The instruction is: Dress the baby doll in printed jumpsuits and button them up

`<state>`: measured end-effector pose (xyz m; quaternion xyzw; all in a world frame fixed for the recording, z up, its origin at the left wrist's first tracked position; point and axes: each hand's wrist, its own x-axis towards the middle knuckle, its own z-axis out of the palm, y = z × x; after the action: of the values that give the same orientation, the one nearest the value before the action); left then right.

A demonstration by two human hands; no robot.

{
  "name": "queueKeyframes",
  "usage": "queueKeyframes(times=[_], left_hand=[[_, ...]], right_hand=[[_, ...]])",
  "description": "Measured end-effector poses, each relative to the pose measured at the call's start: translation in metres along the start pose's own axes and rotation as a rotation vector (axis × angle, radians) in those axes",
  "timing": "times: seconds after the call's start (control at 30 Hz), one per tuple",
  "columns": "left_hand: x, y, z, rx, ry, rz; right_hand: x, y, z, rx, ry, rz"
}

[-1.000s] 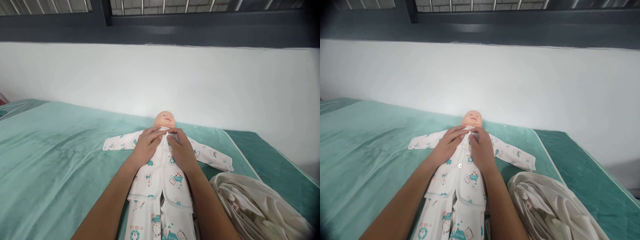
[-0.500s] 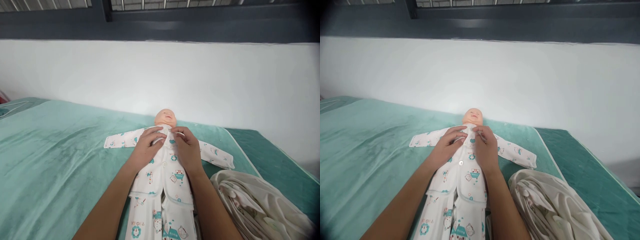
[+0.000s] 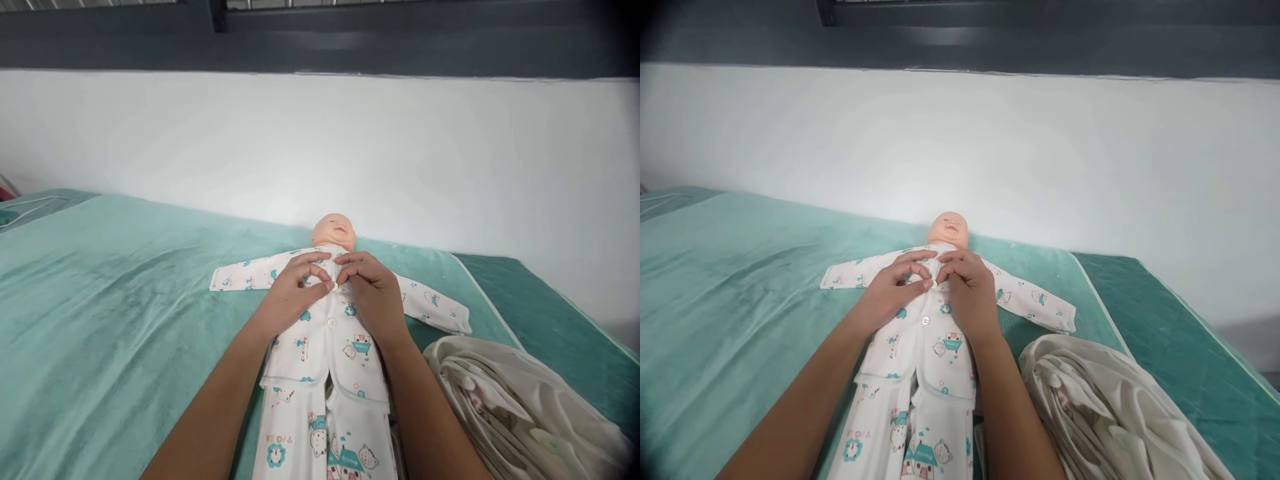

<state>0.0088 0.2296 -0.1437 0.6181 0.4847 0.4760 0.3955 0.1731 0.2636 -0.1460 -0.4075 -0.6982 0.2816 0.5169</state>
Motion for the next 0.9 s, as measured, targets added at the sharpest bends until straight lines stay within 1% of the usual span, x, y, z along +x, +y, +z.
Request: queueKeyframes(times=[0.13,0.33,0.57,0.63,0.73,0.9], left_hand=[[0.000,0.000,0.000,0.007,-0.002,-0.002],[0.000,-0.001,-0.002,-0.027,-0.047,0.034],[-0.001,0.000,-0.002,0.021,-0.007,0.008],[-0.001,-0.001,-0.003,0.028,-0.020,0.021],[0.000,-0.003,-0.004,0.019,-0.035,0.025],[0.001,-0.005,-0.003,-0.027,-0.056,0.044]], right_hand=[[0.000,-0.002,0.000,-0.026,-0.026,0.005],[0.001,-0.003,0.000,-0.035,-0.054,0.012],[0.002,-0.001,-0.001,-0.001,-0.048,0.033],[0.002,-0.002,-0.002,0.003,-0.075,0.044],[0.002,-0.005,-0.004,0.012,-0.149,0.054],[0.001,-0.011,-0.007,0.034,-0.228,0.030]])
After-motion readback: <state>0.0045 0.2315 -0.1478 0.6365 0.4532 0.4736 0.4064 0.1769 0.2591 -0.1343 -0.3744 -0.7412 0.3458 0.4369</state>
